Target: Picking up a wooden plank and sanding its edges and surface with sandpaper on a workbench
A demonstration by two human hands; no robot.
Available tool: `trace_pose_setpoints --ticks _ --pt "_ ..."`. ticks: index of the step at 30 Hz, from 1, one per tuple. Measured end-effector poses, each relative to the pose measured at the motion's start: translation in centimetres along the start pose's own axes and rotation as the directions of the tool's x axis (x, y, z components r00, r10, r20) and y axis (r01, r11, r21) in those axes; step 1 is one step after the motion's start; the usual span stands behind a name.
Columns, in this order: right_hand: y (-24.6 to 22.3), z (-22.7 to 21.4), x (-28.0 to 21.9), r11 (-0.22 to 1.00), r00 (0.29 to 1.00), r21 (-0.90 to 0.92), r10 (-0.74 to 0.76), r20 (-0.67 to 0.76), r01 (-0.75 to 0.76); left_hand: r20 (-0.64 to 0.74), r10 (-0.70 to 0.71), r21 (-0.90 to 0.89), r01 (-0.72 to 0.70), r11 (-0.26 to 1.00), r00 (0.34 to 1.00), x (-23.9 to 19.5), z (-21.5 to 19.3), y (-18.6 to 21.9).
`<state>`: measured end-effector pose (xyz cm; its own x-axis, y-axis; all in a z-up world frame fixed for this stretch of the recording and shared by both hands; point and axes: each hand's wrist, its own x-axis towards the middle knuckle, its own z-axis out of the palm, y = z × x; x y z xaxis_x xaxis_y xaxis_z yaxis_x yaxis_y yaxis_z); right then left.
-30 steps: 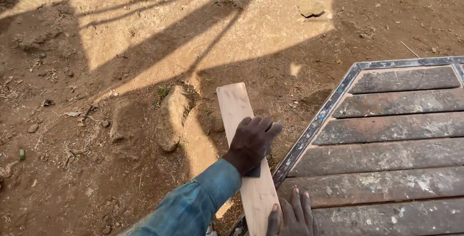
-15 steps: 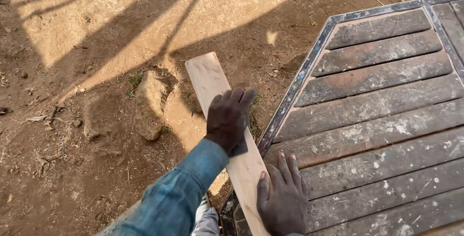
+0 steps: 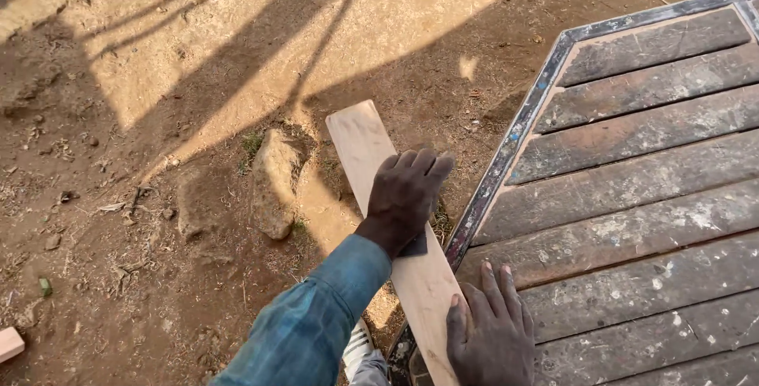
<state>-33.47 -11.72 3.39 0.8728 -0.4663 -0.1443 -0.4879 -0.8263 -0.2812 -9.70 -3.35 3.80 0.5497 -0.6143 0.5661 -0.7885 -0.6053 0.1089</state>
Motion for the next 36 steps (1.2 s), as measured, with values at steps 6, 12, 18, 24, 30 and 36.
trace_pose_setpoints --ticks 6,12,18,24,30,36 --pt "0.7 1.4 0.3 0.99 0.957 -0.082 -0.133 -0.256 0.115 -0.121 -0.186 0.121 0.2 0.972 0.975 7.0 10.0 -12.6" --pt "0.6 0.0 0.1 0.995 0.987 0.0 -0.102 -0.121 0.102 -0.204 -0.163 0.173 0.199 0.965 0.965 5.7 6.8 -8.1" --pt "0.7 0.5 0.0 0.989 0.962 -0.085 -0.14 -0.233 0.123 0.009 -0.116 -0.084 0.116 0.99 0.993 3.1 4.6 -4.5" --pt "0.8 1.1 0.1 0.991 0.95 -0.071 -0.125 -0.284 0.109 -0.05 -0.244 0.144 0.249 0.958 0.968 9.3 11.4 -13.9" --pt "0.8 0.8 -0.4 0.988 0.963 -0.079 -0.149 -0.223 0.135 0.214 -0.233 0.231 0.183 0.956 0.949 5.1 8.5 -4.9" --pt "-0.1 0.4 -0.1 0.984 0.939 -0.136 -0.156 -0.307 0.119 0.22 0.112 -0.081 -0.096 0.992 0.969 3.2 7.5 0.5"
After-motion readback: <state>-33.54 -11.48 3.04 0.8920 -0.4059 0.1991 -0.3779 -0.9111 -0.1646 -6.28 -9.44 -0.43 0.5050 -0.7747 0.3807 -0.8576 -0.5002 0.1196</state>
